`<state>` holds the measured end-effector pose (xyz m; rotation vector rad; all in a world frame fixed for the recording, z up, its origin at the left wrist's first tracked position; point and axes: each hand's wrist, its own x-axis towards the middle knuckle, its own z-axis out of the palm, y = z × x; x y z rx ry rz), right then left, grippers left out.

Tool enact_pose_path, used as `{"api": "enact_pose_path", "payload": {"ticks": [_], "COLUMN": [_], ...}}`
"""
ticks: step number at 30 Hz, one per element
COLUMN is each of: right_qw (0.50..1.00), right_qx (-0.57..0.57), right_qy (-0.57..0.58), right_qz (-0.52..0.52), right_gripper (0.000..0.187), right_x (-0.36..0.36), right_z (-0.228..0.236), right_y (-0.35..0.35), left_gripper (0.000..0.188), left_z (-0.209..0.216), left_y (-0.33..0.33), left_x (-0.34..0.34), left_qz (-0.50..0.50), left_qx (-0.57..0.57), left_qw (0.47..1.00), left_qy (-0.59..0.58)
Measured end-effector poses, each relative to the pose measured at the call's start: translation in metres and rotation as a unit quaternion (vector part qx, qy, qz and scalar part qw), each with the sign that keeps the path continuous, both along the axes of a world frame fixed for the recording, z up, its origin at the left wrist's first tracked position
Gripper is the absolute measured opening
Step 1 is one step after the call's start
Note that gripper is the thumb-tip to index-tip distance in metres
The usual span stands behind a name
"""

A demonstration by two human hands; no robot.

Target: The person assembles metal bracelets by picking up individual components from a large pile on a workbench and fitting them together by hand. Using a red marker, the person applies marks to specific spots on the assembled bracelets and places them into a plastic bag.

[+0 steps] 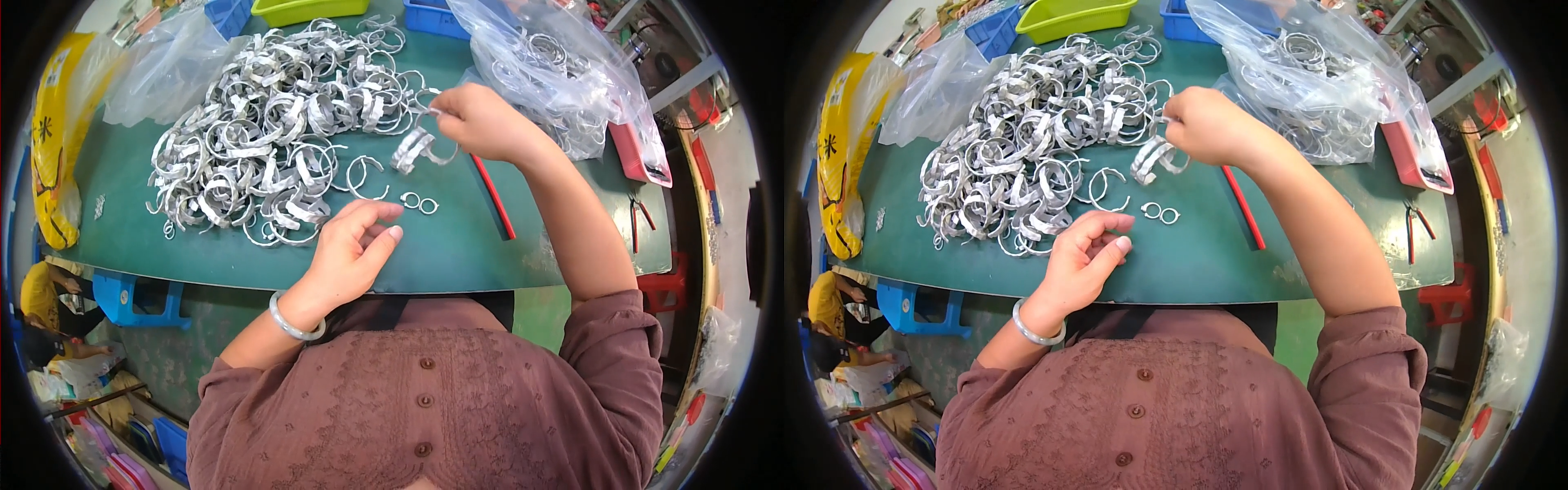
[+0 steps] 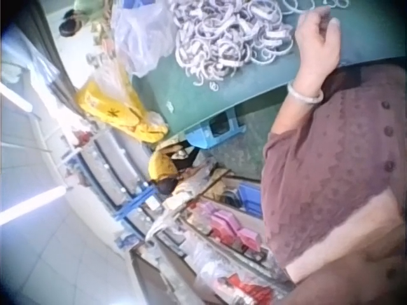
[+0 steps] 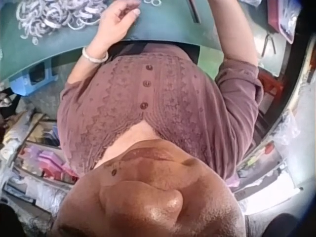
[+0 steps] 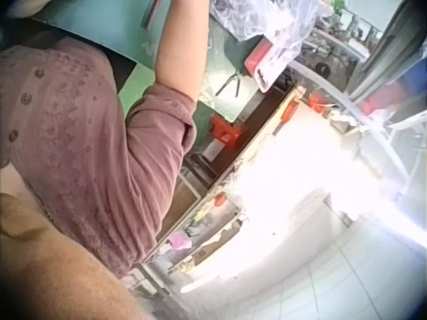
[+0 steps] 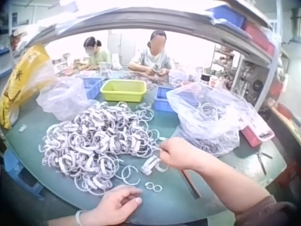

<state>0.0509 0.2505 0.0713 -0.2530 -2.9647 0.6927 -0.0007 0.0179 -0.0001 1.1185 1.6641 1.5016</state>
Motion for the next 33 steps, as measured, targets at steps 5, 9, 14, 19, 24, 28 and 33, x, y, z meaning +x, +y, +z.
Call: {"api": "enact_pose_path", "payload": {"ticks": [5,9,14,19,24,28,33], "right_qw": [1.0,0.971,0.971,0.996,0.996,0.995,0.983], "right_qx": [0.015,-0.206,-0.223,-0.057,-0.083,0.016,-0.173], "right_qy": [0.017,-0.006,-0.015,0.014,0.017,-0.094,-0.037], "right_qz": [0.019,-0.123,-0.085,-0.062,-0.022,0.033,-0.044], "right_gripper": [0.025,0.024,0.026,0.026,0.025,0.024,0.022], "right_x": [0.015,0.033,0.034,0.031,0.032,0.034,0.042], "right_z": [-0.008,0.016,-0.013,-0.013,-0.007,-0.003,0.01], "right_y": [0.019,0.006,0.006,0.01,0.007,0.011,0.02], "left_gripper": [0.02,0.024,0.024,0.021,0.02,0.02,0.023], "left_z": [0.008,0.001,0.001,0.005,0.007,0.007,0.007], "left_y": [0.014,0.015,0.026,0.03,0.032,0.035,0.033], "left_x": [0.001,-0.003,0.003,0.002,0.003,0.0,-0.005], "left_qz": [0.016,0.019,0.023,0.028,0.02,0.03,0.047], "left_qx": [0.008,-0.028,-0.012,-0.018,-0.024,-0.028,-0.044], "left_qw": [0.999,0.999,1.0,0.998,0.996,0.996,0.997], "left_qy": [0.051,0.018,0.012,0.056,0.078,0.08,0.041]}}
